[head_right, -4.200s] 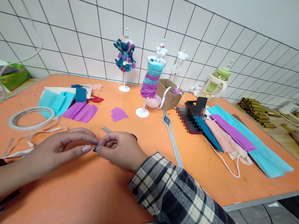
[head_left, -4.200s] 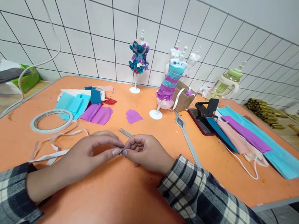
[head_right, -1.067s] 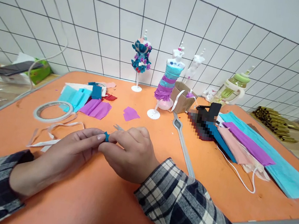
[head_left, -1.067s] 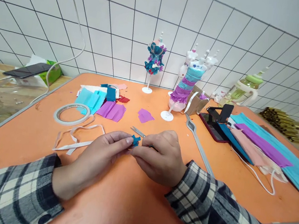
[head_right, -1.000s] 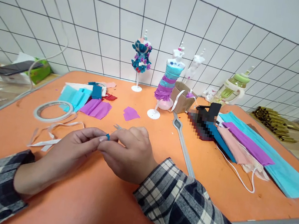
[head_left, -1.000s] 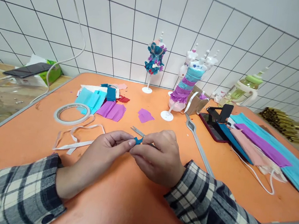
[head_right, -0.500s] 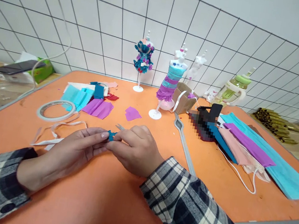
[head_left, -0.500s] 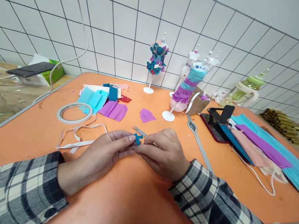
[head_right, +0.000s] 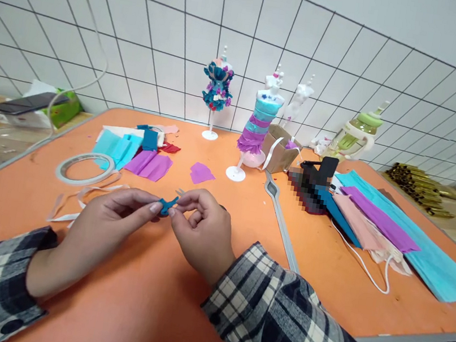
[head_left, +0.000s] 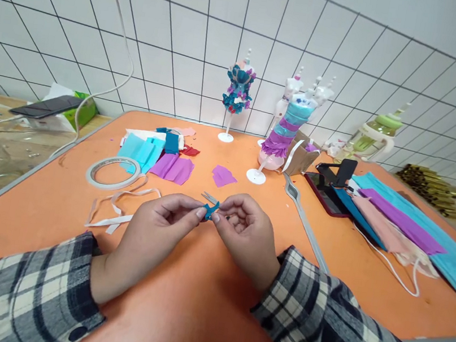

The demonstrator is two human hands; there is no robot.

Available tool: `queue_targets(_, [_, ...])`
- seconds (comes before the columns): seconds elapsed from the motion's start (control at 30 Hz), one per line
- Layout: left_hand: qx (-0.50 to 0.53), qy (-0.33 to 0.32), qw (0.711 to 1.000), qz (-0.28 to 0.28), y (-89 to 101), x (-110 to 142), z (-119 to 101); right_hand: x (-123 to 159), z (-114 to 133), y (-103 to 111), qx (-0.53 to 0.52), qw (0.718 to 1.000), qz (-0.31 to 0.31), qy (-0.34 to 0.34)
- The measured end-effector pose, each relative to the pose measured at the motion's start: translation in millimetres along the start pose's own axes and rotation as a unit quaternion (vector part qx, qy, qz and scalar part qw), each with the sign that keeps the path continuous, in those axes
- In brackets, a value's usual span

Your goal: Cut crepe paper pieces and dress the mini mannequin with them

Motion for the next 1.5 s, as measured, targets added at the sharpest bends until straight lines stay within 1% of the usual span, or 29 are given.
queue_targets(0.17, [-0.016, -0.035, 0.999, -0.012, 0.0, 2.5, -2.2, 0.1, 5.7, 0.1, -0.094, 0.992, 0.003, -0.083])
queue_targets(0.23, [-0.02, -0.06, 0.998, -0.017, 1.2, 1.7, -2.8, 0.0, 4.6, -0.2, -0.145, 0.979, 0.011, -0.141])
queue_targets(0.3, [-0.041, -0.095, 0.994, -0.026, 3.5, -0.4, -3.3, 0.2, 0.4, -1.9, -0.196, 0.96, 0.02, -0.201])
queue_targets(0.33, [-0.057, -0.116, 0.991, -0.03, 4.7, -1.6, -3.7, 0.2, -1.8, -2.7, -0.213, 0.952, 0.019, -0.22])
queue_targets(0.37, [-0.075, -0.134, 0.988, -0.03, 5.6, -2.8, -3.9, 0.0, -3.7, -3.3, -0.22, 0.948, 0.016, -0.228])
queue_targets(0.4, [-0.091, -0.149, 0.984, -0.026, 6.3, -3.9, -4.1, -0.2, -4.7, -3.5, -0.214, 0.951, 0.012, -0.223])
queue_targets(0.43, [-0.103, -0.156, 0.982, -0.019, 6.6, -4.6, -3.9, -0.4, -4.9, -3.1, -0.194, 0.96, 0.007, -0.203])
queue_targets(0.47, [-0.109, -0.157, 0.981, -0.008, 6.4, -5.1, -3.5, -0.7, -3.8, -1.9, -0.16, 0.973, 0.001, -0.169])
queue_targets(0.53, [-0.109, -0.144, 0.983, 0.012, 5.4, -5.3, -1.9, -1.0, 1.5, 1.9, -0.054, 0.997, -0.008, -0.057])
queue_targets(0.57, [-0.109, -0.136, 0.985, 0.019, 4.6, -5.2, -0.9, -0.7, 5.5, 4.0, 0.009, 1.0, -0.01, 0.015])
queue_targets(0.6, [-0.111, -0.13, 0.985, 0.024, 3.7, -4.9, 0.0, -0.1, 9.8, 5.8, 0.066, 0.994, -0.009, 0.089])
queue_targets(0.63, [-0.116, -0.13, 0.984, 0.028, 3.0, -4.6, 0.6, 0.7, 13.6, 7.3, 0.112, 0.982, -0.007, 0.155])
queue_targets(0.67, [-0.123, -0.134, 0.983, 0.03, 2.4, -4.4, 1.0, 1.2, 16.5, 8.3, 0.14, 0.97, -0.003, 0.197])
queue_targets(0.7, [-0.131, -0.143, 0.98, 0.034, 2.0, -4.2, 1.2, 1.1, 17.9, 9.1, 0.148, 0.967, -0.002, 0.209])
queue_targets(0.73, [-0.141, -0.157, 0.977, 0.037, 1.9, -3.9, 1.1, 0.1, 17.9, 9.7, 0.136, 0.972, -0.002, 0.189])
queue_targets(0.77, [-0.153, -0.173, 0.972, 0.04, 2.0, -3.7, 0.8, -1.3, 16.3, 9.9, 0.111, 0.984, -0.004, 0.142])
queue_targets(0.83, [-0.176, -0.205, 0.962, 0.041, 3.0, -3.2, 0.1, -4.3, 10.4, 8.6, 0.036, 0.999, 0.0, 0.013])
queue_targets(0.87, [-0.185, -0.217, 0.958, 0.038, 3.7, -3.2, -0.1, -5.3, 7.2, 7.2, -0.005, 0.999, 0.006, -0.043])
queue_targets(0.93, [-0.197, -0.229, 0.953, 0.029, 4.9, -3.4, 0.0, -6.1, 2.7, 4.0, -0.069, 0.991, 0.022, -0.113])
queue_targets(1.03, [-0.209, -0.225, 0.951, 0.024, 5.1, -4.7, 1.3, -5.0, 0.7, 0.8, -0.114, 0.982, 0.034, -0.147])
queue_targets(1.17, [-0.203, -0.21, 0.956, 0.021, 3.6, -5.7, 1.7, -2.5, 3.3, -0.7, -0.135, 0.979, 0.035, -0.146])
queue_targets(1.23, [-0.18, -0.185, 0.966, 0.016, 3.2, -6.1, 1.6, -2.5, 4.3, -0.6, -0.153, 0.975, 0.05, -0.151])
queue_targets(1.3, [-0.154, -0.147, 0.977, 0.013, 3.2, -7.0, 2.2, -3.3, 4.1, 0.0, -0.183, 0.965, 0.073, -0.174])
queue_targets(1.37, [-0.132, -0.113, 0.985, 0.018, 3.7, -8.5, 3.5, -4.5, 3.1, 1.0, -0.225, 0.949, 0.09, -0.205])
queue_targets(1.5, [-0.099, -0.075, 0.991, 0.052, 4.8, -11.3, 7.2, -5.9, 0.7, 3.1, -0.291, 0.921, 0.071, -0.248])
Point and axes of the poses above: each hand's wrist, its own x-axis away from the middle knuckle, its own y-axis out of the back of the hand, z = x × y, the point moved 2 cm from there along -x, towards the middle knuckle, and after that the axes turned 5 degrees about -z, right-handed, at the moved point
